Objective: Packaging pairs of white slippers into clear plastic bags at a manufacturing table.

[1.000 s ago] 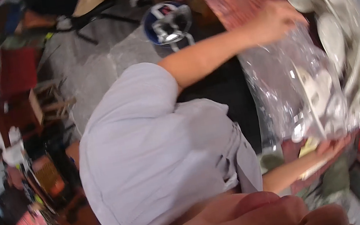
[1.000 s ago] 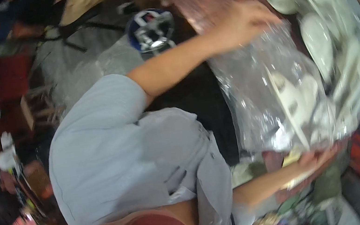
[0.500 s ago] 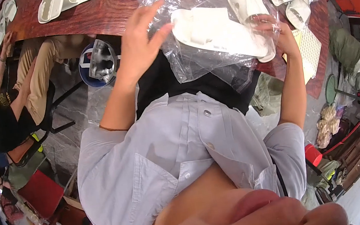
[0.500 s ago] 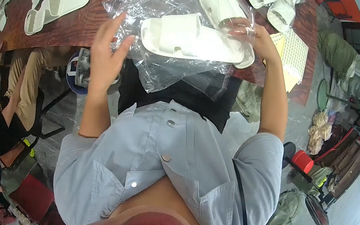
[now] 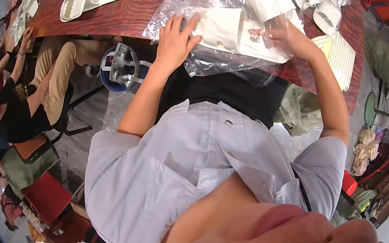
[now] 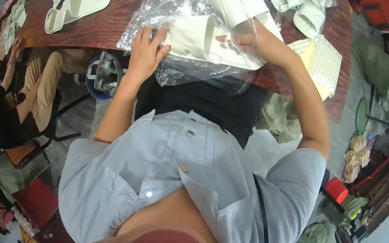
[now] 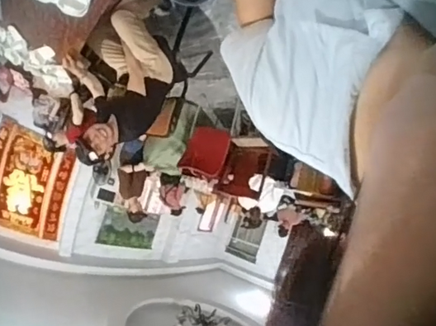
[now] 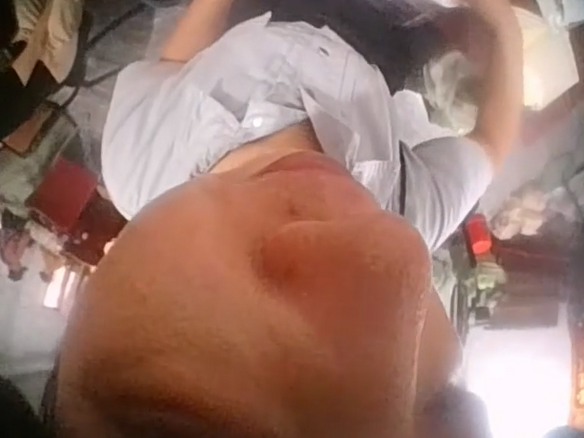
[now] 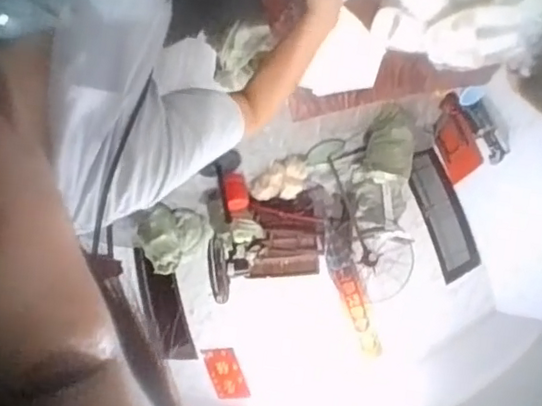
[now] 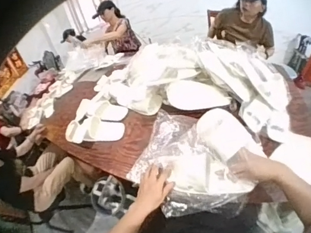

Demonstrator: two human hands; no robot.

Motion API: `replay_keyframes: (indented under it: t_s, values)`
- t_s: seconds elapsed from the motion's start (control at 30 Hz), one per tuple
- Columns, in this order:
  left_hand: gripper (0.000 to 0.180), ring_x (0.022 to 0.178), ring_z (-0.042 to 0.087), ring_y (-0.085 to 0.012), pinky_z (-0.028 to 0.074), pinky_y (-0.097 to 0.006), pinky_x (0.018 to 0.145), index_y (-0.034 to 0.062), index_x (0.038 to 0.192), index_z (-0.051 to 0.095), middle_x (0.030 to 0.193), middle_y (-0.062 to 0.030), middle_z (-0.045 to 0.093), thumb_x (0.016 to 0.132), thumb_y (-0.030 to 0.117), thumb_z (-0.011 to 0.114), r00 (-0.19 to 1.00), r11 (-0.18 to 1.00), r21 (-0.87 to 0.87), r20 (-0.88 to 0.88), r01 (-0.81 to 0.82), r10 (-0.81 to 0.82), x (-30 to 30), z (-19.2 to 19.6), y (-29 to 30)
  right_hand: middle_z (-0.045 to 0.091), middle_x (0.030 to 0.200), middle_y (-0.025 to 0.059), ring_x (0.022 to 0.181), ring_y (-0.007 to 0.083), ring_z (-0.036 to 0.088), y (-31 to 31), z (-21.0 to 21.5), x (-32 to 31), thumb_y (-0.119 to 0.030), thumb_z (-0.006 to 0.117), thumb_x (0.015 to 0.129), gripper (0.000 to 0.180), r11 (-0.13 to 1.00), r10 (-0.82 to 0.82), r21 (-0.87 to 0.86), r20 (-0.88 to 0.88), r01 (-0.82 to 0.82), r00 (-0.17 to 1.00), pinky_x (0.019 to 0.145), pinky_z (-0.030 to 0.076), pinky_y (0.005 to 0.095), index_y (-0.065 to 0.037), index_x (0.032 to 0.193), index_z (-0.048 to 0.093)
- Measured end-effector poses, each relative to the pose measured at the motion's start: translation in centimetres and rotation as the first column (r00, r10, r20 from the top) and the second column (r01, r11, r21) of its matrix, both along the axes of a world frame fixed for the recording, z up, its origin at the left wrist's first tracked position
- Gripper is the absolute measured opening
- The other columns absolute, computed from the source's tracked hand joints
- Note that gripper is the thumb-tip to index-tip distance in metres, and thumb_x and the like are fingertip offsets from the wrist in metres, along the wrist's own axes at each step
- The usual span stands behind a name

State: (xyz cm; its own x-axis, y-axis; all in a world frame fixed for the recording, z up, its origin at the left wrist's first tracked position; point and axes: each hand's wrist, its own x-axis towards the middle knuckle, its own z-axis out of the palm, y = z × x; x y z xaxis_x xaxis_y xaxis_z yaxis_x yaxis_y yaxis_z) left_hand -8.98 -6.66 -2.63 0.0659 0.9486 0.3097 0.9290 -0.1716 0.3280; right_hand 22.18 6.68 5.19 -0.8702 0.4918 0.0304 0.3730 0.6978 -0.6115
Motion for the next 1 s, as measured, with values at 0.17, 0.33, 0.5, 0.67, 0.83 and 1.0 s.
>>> replay_keyframes:
  t_s: [0.17,0.33,0.5,0.67,0.83,1.0]
  values:
    - [0.06,0.122,0.046,-0.037,0.039,-0.047,0.098,0.0159,0.141,0.046,0.136,-0.018,0.045,0.087,0.029,0.067,0.998,0.999,-0.002,0.033,0.047,-0.047,-0.3,-0.1,0.4,0.051,0.133,0.019,0.092,0.0181,0.064,1.3,-3.1,-2.4,-0.001,0.064,0.084,0.05,0.986,0.058,-0.159,0.052,-0.049,0.997,0.086,0.051,0.0351,-0.021,0.13,0.063]
    - [0.062,0.125,0.044,-0.0384,0.037,-0.046,0.103,0.0142,0.143,0.044,0.139,-0.0194,0.044,0.087,0.026,0.067,0.995,0.999,-0.031,0.096,0.014,-0.011,-0.8,-0.5,-0.2,0.064,0.117,0.0117,0.101,0.0188,0.062,1.5,-1.7,-5.3,-0.031,0.068,0.091,0.053,0.667,-0.195,-0.728,0.036,0.159,0.98,0.084,0.051,0.0324,0.004,0.129,0.055]
    - [0.067,0.119,0.05,-0.0377,0.042,-0.046,0.096,0.0142,0.144,0.042,0.133,-0.0194,0.047,0.085,0.032,0.069,0.986,0.998,0.031,0.153,0.061,-0.065,-0.6,0.0,0.1,0.06,0.118,0.0131,0.086,0.0176,0.063,0.9,-4.1,-4.0,-0.037,0.067,0.091,0.058,0.809,-0.37,-0.52,-0.09,0.273,0.925,0.075,0.052,0.0315,0.004,0.13,0.053]
    - [0.074,0.12,0.05,-0.0372,0.042,-0.046,0.096,0.0156,0.146,0.039,0.132,-0.0189,0.048,0.082,0.034,0.072,0.995,0.999,0.035,0.095,0.013,-0.017,-0.3,0.2,0.1,0.062,0.111,0.0126,0.089,0.0184,0.06,-0.1,-6.0,0.7,-0.032,0.067,0.091,0.052,0.913,-0.373,-0.275,-0.267,0.301,0.889,0.074,0.052,0.0313,0.007,0.123,0.056]
    - [0.071,0.124,0.046,-0.0358,0.04,-0.045,0.098,0.0144,0.144,0.043,0.137,-0.0177,0.046,0.083,0.037,0.07,0.997,0.999,-0.013,-0.068,-0.04,0.039,-0.8,0.2,0.4,0.062,0.1,0.0094,0.081,0.015,0.056,-2.7,-2.2,2.0,-0.032,0.065,0.094,0.047,0.447,-0.769,-0.664,0.057,0.599,0.637,0.069,0.049,0.029,0.008,0.118,0.059]
    - [0.05,0.116,0.054,-0.0361,0.044,-0.041,0.093,0.007,0.127,0.06,0.124,-0.0195,0.057,0.085,0.033,0.071,0.996,0.993,0.092,0.051,-0.077,0.072,-0.6,1.8,1.3,0.063,0.105,0.0183,0.091,0.0293,0.06,-3.2,-4.7,4.0,-0.018,0.069,0.09,0.042,0.742,-0.643,-0.245,0.002,0.624,0.766,0.08,0.049,0.041,0.001,0.126,0.057]
